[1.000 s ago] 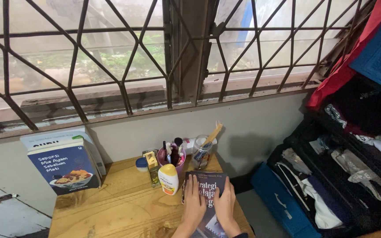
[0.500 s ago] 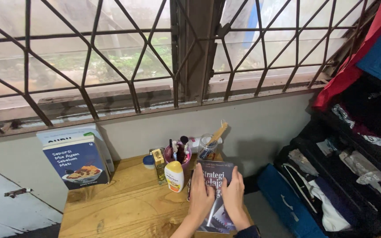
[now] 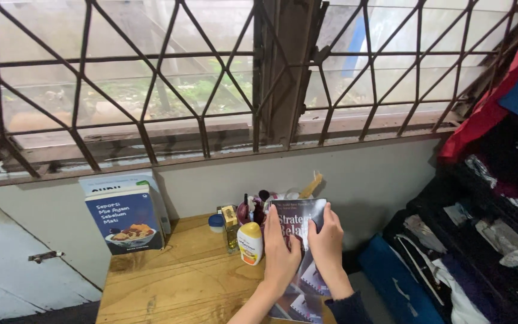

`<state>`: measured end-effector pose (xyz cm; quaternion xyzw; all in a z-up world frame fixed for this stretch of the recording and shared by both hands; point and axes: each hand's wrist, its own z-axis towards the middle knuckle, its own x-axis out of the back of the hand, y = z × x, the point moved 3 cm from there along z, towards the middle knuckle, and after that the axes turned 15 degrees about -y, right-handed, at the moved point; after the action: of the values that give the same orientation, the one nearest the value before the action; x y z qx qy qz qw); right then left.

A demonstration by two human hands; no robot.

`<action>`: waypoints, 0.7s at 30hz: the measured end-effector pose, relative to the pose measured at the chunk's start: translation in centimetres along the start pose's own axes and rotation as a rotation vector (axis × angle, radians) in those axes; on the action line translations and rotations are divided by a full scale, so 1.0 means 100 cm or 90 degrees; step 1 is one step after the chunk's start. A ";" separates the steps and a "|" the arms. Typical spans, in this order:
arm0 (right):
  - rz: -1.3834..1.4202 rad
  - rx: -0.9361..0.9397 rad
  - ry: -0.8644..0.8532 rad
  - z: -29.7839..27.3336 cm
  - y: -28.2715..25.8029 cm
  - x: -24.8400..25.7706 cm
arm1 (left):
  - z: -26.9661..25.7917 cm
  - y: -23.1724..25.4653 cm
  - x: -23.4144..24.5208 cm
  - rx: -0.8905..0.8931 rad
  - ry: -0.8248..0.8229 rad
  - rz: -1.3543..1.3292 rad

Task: Organizing books and various toiletries on a wooden desk.

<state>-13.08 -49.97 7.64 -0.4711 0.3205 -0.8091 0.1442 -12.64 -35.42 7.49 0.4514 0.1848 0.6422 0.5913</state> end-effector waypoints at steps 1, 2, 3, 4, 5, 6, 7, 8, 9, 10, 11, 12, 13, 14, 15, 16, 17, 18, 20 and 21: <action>0.001 0.003 -0.001 0.002 -0.010 0.003 | 0.004 0.005 0.008 0.000 0.003 0.001; 0.000 0.011 -0.006 0.003 -0.021 0.005 | 0.007 0.010 0.016 0.004 0.008 0.000; -0.001 0.019 -0.011 0.004 -0.032 0.007 | 0.010 0.014 0.025 0.008 0.012 -0.001; 0.004 0.022 -0.011 0.005 -0.040 0.005 | 0.012 0.016 0.032 0.006 0.015 0.004; 0.021 0.033 -0.011 0.007 -0.049 0.003 | 0.014 0.017 0.039 0.010 0.022 -0.006; 0.038 0.044 -0.011 0.007 -0.057 0.002 | 0.016 0.019 0.046 0.016 0.029 -0.016; 0.042 0.047 -0.012 0.008 -0.065 -0.001 | 0.017 0.019 0.053 0.015 0.032 -0.012; 0.050 0.063 -0.012 0.008 -0.073 -0.005 | 0.018 0.017 0.061 0.024 0.043 -0.004; 0.058 0.078 -0.012 0.009 -0.081 -0.009 | 0.019 0.016 0.068 0.034 0.054 0.004; 0.061 0.083 -0.016 0.008 -0.090 -0.011 | 0.019 0.017 0.077 0.036 0.059 0.009; 0.072 0.083 -0.037 0.007 -0.100 -0.014 | 0.020 0.018 0.086 0.033 0.067 0.002; 0.081 0.084 -0.059 0.006 -0.109 -0.017 | 0.020 0.020 0.096 0.031 0.076 -0.005; 0.084 0.089 -0.063 0.007 -0.116 -0.022 | 0.020 0.019 0.104 0.033 0.082 -0.001; 0.090 0.099 -0.067 0.006 -0.123 -0.027 | 0.020 0.019 0.113 0.027 0.091 0.008; 0.095 0.109 -0.072 0.006 -0.129 -0.033 | 0.019 0.019 0.121 0.022 0.100 0.017; 0.098 0.115 -0.078 0.004 -0.139 -0.038 | 0.019 0.017 0.130 0.025 0.107 0.021; 0.102 0.122 -0.072 0.002 -0.150 -0.042 | 0.019 0.016 0.138 0.028 0.113 0.029; 0.106 0.129 -0.067 -0.001 -0.160 -0.046 | 0.019 0.015 0.146 0.032 0.118 0.037; 0.125 0.137 -0.080 -0.006 -0.182 -0.055 | 0.018 0.011 0.165 0.059 0.136 0.042; 0.141 0.139 -0.087 -0.009 -0.193 -0.060 | 0.017 0.009 0.174 0.082 0.148 0.044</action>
<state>-9.46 -31.92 15.94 -0.4682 0.2702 -0.7842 0.3046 -9.96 -20.03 15.38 0.4174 0.2774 0.6968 0.5131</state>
